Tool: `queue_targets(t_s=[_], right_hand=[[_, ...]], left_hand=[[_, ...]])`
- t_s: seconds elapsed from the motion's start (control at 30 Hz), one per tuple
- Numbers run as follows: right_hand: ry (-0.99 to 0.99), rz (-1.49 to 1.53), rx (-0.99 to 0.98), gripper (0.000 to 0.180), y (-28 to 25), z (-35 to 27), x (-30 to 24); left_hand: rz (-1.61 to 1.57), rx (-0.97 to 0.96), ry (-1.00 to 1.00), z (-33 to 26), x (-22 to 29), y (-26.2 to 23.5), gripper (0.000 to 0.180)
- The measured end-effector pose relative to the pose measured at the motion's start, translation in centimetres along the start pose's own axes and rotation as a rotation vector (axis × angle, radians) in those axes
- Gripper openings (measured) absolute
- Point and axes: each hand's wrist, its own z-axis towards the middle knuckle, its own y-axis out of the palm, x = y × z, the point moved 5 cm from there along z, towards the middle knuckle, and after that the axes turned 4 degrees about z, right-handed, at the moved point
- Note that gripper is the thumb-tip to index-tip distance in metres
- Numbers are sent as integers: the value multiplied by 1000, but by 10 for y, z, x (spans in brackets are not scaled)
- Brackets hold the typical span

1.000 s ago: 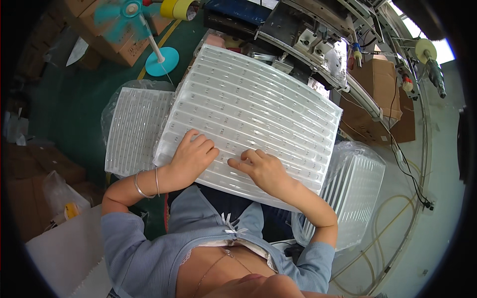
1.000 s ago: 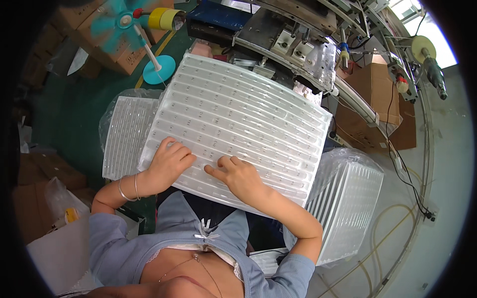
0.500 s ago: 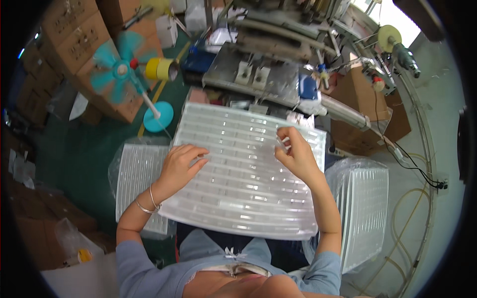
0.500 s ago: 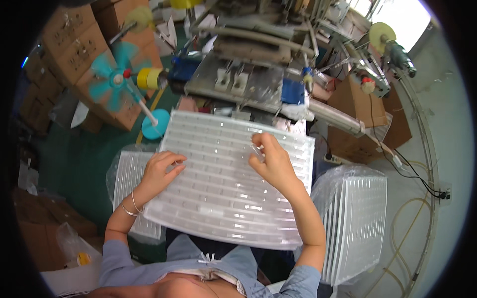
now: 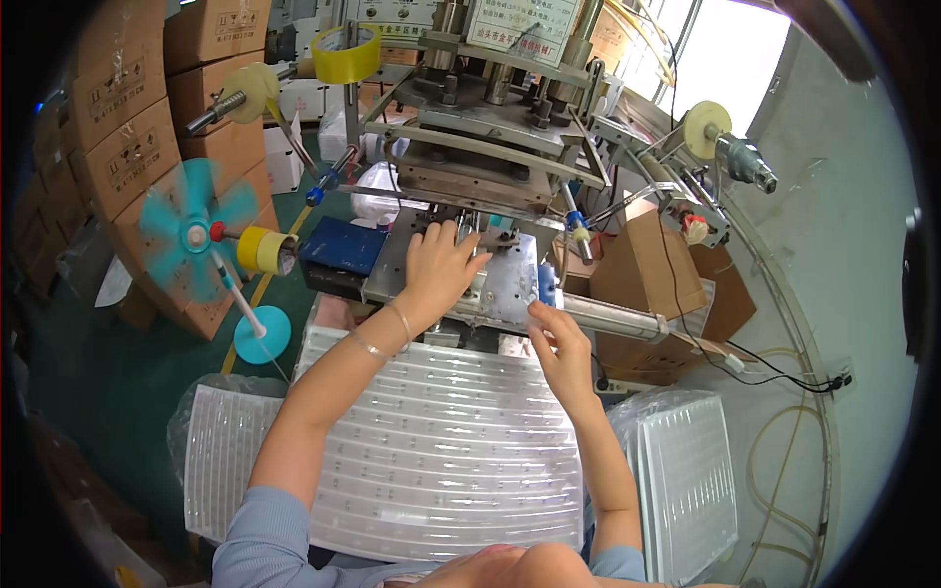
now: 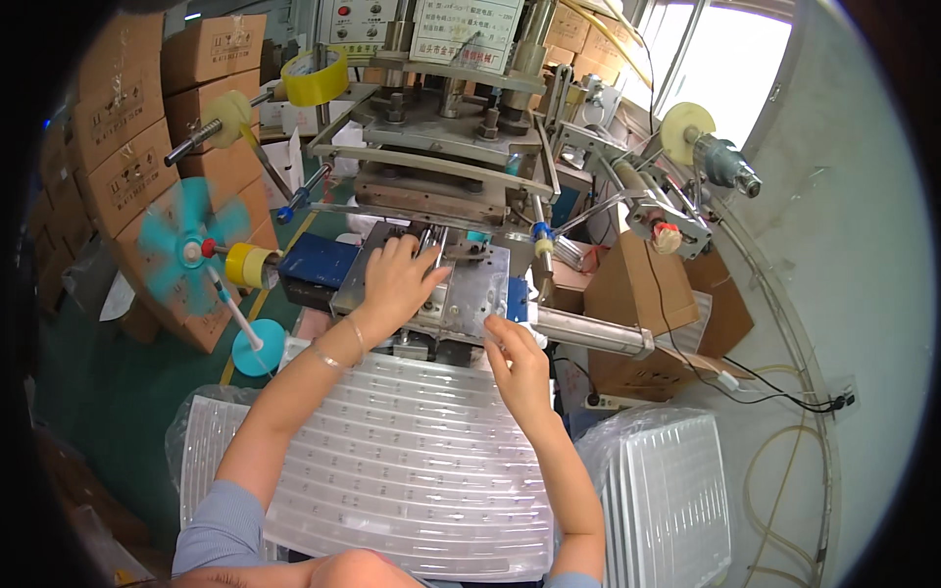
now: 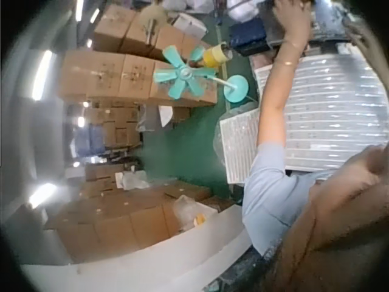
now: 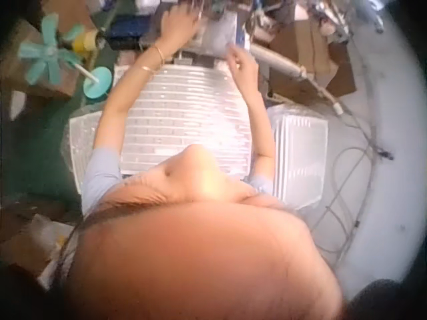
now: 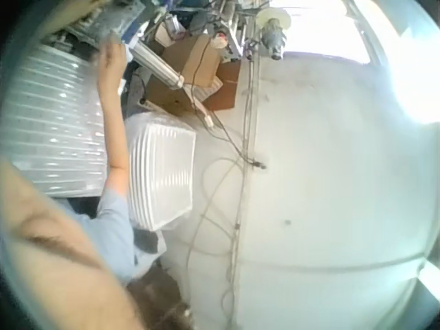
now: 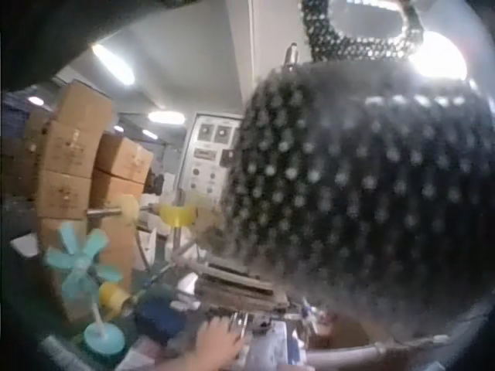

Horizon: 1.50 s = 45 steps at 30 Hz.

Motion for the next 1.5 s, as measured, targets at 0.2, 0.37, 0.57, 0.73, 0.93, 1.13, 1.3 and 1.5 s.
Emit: queue_targets(t_s=[0.2, 0.37, 0.57, 0.73, 0.93, 1.13, 1.3, 1.5], right_hand=[[-65, -44, 154, 22, 15, 36, 4], [-263, -178, 250, 21, 41, 66, -18], [-203, -159, 192, 15, 58, 78, -7], [-46, -4, 290, 14, 43, 74, 3], [-18, -38, 301, 18, 26, 65, 15], [-289, -351, 176, 19, 55, 74, -14], [-182, -489, 118, 14, 77, 98, -1], [-240, -385, 266, 39, 60, 80, 7]], left_hand=[[-191, -58, 106, 3, 7, 22, 24], [-257, -45, 70, -20, 2, -9, 38], [-448, -90, -175, -27, -10, -7, 40], [-217, -92, -139, -16, -1, 6, 41], [-141, -64, -78, -10, 10, 12, 31], [-624, -123, -300, -44, -10, -37, 28], [-710, -428, -470, -109, -45, -72, 30], [-616, -573, -387, -149, -43, -112, 26]])
